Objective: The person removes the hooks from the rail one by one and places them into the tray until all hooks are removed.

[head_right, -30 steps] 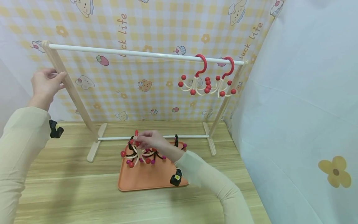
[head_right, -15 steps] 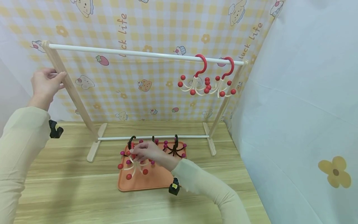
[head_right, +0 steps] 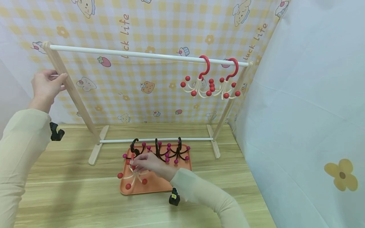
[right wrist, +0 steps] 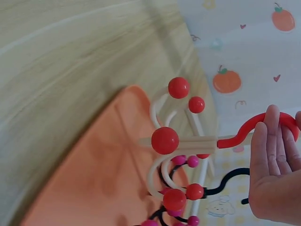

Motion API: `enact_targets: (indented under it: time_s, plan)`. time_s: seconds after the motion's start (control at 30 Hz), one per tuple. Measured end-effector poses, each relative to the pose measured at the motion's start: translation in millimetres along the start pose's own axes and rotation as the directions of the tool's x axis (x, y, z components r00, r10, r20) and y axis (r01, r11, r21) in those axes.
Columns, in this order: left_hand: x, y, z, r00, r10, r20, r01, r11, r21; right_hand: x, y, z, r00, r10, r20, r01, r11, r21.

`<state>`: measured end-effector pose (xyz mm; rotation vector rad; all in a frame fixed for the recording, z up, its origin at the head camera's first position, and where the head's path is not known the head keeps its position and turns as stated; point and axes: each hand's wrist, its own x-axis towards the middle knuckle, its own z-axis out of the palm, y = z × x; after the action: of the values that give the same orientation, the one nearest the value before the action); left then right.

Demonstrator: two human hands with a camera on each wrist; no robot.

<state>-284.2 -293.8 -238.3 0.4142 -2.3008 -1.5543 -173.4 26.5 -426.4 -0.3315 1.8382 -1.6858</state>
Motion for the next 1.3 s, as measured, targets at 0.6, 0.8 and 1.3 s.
enact_targets:
  time_s: [0.6, 0.8, 1.3]
  plan:
    - [-2.7, 2.1, 0.1, 1.0, 0.001, 0.003, -0.001, 1.0, -0.021, -1, 22, 6, 1.0, -0.02, 0.0, 0.02, 1.0, -0.007]
    - [-1.4, 1.6, 0.5, 1.0, 0.003, 0.001, -0.003, 1.0, -0.023, 0, 29, 7, 0.999, 0.001, -0.036, -0.001, 1.0, 0.013]
    - [0.1, -0.1, -0.8, 1.0, -0.007, 0.004, 0.007, 1.0, -0.024, -1, 35, 13, 0.998, -0.049, -0.049, 0.051, 0.998, 0.045]
